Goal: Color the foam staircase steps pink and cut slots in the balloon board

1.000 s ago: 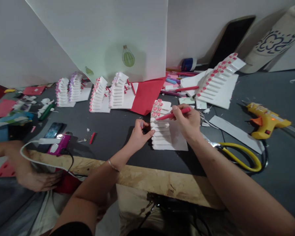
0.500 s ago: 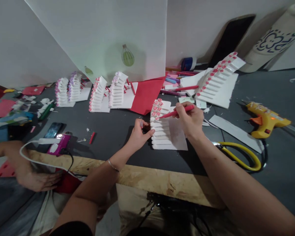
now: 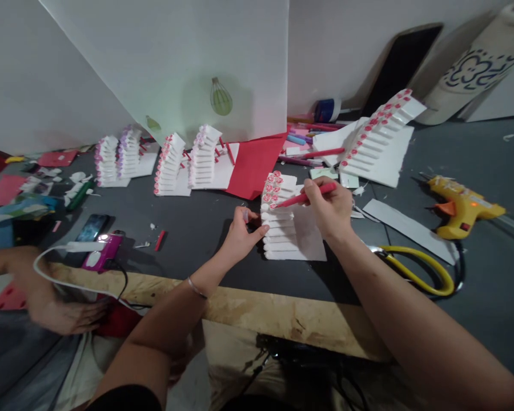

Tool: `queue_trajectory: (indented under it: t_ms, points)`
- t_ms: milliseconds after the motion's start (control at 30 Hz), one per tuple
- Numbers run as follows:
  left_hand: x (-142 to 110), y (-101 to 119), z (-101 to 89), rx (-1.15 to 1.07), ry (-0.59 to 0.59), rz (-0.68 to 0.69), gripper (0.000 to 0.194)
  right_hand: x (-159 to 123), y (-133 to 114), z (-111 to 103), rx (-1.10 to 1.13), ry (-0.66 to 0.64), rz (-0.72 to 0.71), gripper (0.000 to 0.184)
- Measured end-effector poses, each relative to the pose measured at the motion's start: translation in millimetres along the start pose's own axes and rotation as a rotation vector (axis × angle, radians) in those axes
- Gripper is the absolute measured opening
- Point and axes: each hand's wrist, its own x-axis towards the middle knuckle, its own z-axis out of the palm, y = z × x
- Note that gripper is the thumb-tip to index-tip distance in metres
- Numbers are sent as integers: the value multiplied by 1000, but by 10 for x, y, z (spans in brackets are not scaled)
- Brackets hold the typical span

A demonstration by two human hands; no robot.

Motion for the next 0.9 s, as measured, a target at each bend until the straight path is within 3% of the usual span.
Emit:
queue_trajectory:
  t_ms: [100, 233, 400, 567, 733, 900]
  points:
    - [0, 5, -1, -10, -6, 0, 39, -6, -1, 8, -26, -20, 14, 36]
    - [2, 9, -2, -2, 1, 4, 39, 11, 9, 6, -31, 77, 26, 35]
    - [0, 11, 0, 10, 13, 4, 39, 11, 42, 6, -24, 3, 14, 37]
    - [-1, 17, -4, 14, 5, 7, 38, 7, 29, 8, -41, 61, 13, 38]
    - [0, 12, 2, -2, 3, 2, 39, -4, 22, 16, -36, -21, 3, 43]
    - [-3, 9, 6, 4, 4, 10, 39, 7, 34, 8, -47, 47, -16, 45]
